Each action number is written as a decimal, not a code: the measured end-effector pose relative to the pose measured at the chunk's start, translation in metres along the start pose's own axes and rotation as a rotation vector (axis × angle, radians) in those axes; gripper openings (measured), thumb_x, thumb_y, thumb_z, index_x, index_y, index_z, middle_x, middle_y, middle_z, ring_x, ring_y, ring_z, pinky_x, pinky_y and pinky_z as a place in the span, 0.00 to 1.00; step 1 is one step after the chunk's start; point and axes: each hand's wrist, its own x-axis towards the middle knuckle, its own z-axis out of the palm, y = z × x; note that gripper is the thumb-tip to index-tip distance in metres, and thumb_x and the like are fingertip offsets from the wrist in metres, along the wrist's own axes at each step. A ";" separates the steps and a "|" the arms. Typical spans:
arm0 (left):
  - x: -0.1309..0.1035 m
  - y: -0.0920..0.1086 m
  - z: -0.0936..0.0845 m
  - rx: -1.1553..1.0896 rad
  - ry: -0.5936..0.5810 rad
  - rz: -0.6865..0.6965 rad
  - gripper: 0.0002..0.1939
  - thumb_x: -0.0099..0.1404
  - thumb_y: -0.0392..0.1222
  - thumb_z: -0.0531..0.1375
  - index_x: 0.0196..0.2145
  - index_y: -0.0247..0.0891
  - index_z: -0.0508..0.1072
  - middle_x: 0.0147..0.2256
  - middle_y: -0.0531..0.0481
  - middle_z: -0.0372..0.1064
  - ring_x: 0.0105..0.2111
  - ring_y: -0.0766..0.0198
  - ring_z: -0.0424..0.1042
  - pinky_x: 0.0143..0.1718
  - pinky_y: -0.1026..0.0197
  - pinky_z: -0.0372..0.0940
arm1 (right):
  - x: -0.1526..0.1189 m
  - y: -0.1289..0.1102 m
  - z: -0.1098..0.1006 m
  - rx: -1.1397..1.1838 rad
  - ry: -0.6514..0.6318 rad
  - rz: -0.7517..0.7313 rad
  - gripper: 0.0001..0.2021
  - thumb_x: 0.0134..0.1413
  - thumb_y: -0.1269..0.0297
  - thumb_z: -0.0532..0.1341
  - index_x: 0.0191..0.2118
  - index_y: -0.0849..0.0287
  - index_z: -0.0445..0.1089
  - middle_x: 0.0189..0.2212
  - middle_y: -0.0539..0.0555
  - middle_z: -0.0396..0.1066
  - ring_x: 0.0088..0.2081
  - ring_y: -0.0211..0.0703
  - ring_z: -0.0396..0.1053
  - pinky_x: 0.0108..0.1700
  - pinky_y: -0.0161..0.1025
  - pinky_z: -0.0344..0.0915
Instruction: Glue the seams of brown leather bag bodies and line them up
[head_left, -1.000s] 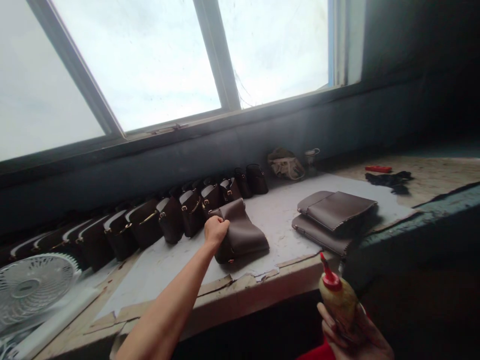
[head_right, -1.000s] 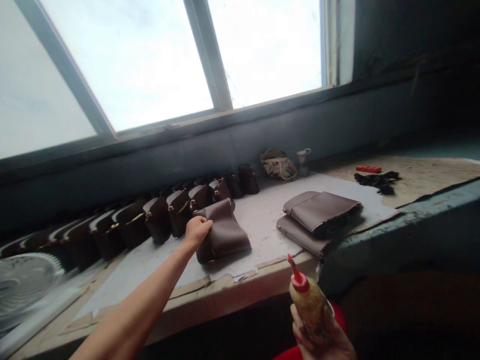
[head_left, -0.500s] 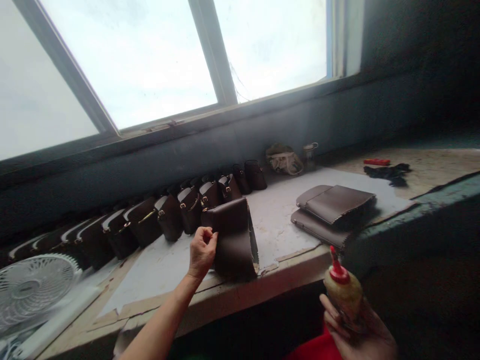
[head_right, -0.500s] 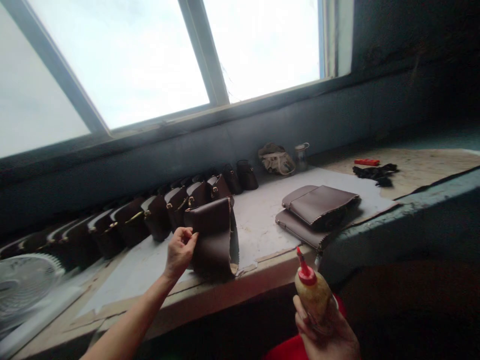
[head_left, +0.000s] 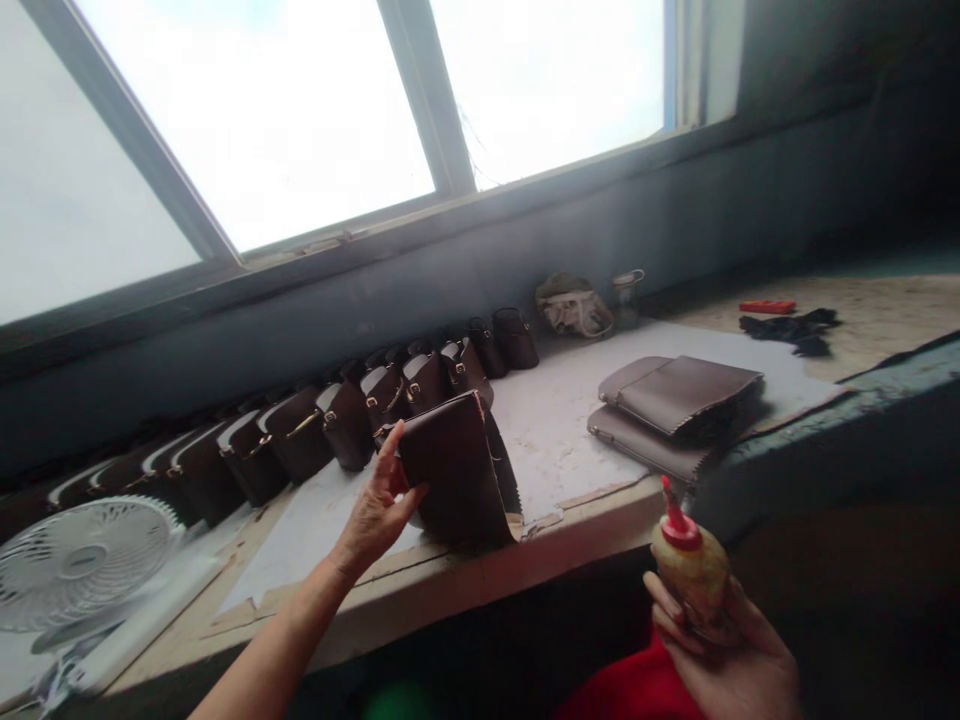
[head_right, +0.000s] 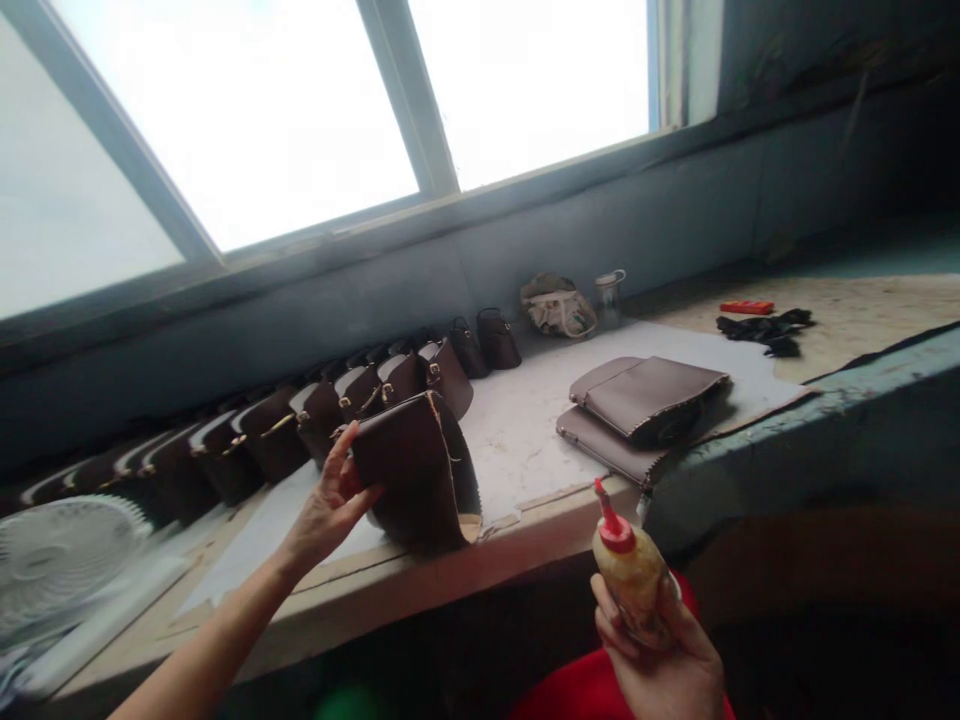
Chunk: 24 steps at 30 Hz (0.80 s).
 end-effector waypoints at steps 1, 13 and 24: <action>-0.003 0.003 -0.003 -0.010 -0.036 -0.040 0.53 0.64 0.50 0.69 0.77 0.45 0.46 0.45 0.47 0.79 0.43 0.58 0.81 0.52 0.54 0.75 | 0.000 0.000 -0.001 -0.005 -0.005 0.004 0.20 0.39 0.57 0.82 0.36 0.56 0.77 0.29 0.50 0.67 0.26 0.36 0.63 0.20 0.28 0.61; -0.028 0.027 -0.024 -0.010 -0.212 -0.217 0.50 0.58 0.45 0.72 0.73 0.44 0.55 0.50 0.40 0.81 0.46 0.51 0.84 0.49 0.53 0.77 | 0.005 -0.006 -0.009 -0.077 0.009 0.058 0.18 0.39 0.56 0.82 0.35 0.53 0.80 0.28 0.54 0.73 0.27 0.41 0.67 0.23 0.34 0.66; -0.055 0.017 -0.036 -0.084 -0.193 -0.293 0.52 0.58 0.46 0.74 0.73 0.47 0.52 0.49 0.40 0.81 0.46 0.49 0.84 0.46 0.55 0.78 | -0.008 0.001 0.022 -0.479 0.032 -0.140 0.25 0.36 0.57 0.84 0.43 0.51 0.81 0.41 0.51 0.79 0.33 0.41 0.76 0.29 0.33 0.75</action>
